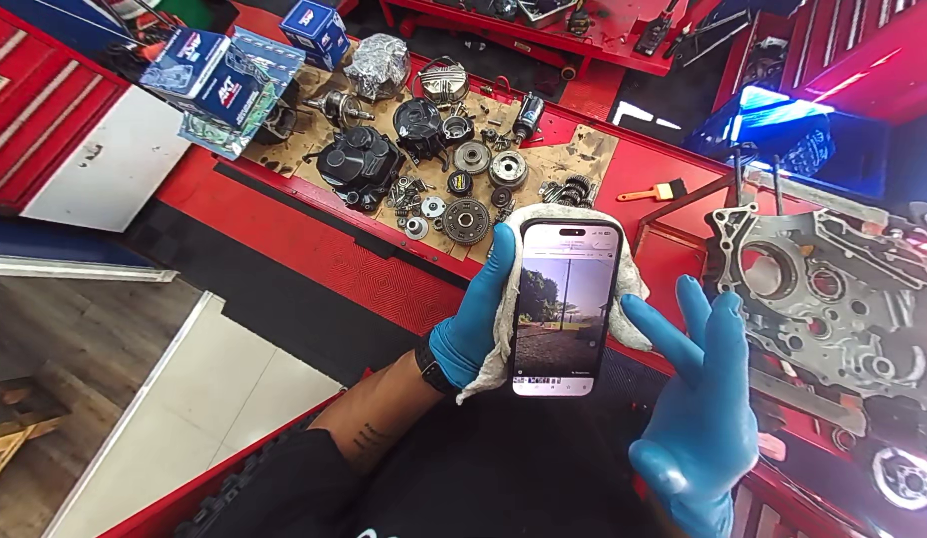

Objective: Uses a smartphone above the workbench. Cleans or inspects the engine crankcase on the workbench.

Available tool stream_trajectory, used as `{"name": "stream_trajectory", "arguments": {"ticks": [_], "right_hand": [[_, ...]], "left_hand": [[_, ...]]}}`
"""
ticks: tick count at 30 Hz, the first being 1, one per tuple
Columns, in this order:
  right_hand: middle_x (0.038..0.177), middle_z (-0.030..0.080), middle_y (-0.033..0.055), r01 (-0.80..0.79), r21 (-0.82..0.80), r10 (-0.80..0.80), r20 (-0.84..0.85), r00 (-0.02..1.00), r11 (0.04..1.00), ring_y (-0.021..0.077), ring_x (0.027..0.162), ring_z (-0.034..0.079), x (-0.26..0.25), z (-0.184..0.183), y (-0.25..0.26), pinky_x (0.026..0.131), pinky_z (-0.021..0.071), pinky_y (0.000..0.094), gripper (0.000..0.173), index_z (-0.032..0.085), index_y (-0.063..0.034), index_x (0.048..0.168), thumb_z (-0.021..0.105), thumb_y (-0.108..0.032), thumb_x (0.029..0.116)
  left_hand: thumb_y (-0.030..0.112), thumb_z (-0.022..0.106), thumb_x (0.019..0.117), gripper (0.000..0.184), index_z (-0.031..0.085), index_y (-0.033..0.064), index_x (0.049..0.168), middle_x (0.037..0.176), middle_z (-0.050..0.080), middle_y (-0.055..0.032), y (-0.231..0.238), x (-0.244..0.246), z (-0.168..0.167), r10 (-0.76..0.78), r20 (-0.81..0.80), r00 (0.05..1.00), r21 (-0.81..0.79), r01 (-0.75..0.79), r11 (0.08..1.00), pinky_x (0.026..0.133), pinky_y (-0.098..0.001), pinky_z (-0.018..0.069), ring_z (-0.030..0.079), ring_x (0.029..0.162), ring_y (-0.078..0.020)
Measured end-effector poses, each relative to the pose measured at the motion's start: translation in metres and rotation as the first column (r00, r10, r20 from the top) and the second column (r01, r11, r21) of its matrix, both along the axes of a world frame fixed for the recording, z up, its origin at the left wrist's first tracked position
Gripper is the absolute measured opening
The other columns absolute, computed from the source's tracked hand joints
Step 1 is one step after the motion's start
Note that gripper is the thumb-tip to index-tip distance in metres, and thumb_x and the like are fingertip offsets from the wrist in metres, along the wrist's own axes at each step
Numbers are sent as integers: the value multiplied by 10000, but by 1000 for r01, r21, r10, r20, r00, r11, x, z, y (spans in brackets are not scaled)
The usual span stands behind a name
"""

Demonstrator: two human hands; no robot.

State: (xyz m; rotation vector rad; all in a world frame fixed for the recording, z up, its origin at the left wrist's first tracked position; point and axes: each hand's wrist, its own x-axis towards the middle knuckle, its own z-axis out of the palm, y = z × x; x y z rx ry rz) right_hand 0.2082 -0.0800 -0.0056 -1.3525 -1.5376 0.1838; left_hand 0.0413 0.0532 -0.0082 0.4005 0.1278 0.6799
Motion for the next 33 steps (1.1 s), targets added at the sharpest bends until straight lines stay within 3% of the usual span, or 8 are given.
{"name": "stream_trajectory", "arguments": {"ticks": [33], "right_hand": [[1519, 536, -138, 8, -4, -8, -5, 1000, 1000, 212, 1493, 398, 1, 0, -1, 1250, 49, 672, 867, 179, -371, 1638, 436, -775, 915]], "left_hand": [[589, 511, 998, 533, 683, 152, 1250, 1184, 732, -65, 1, 2, -3, -20, 45, 999, -18, 21, 1000, 996, -338, 559, 686, 1143, -143]]}}
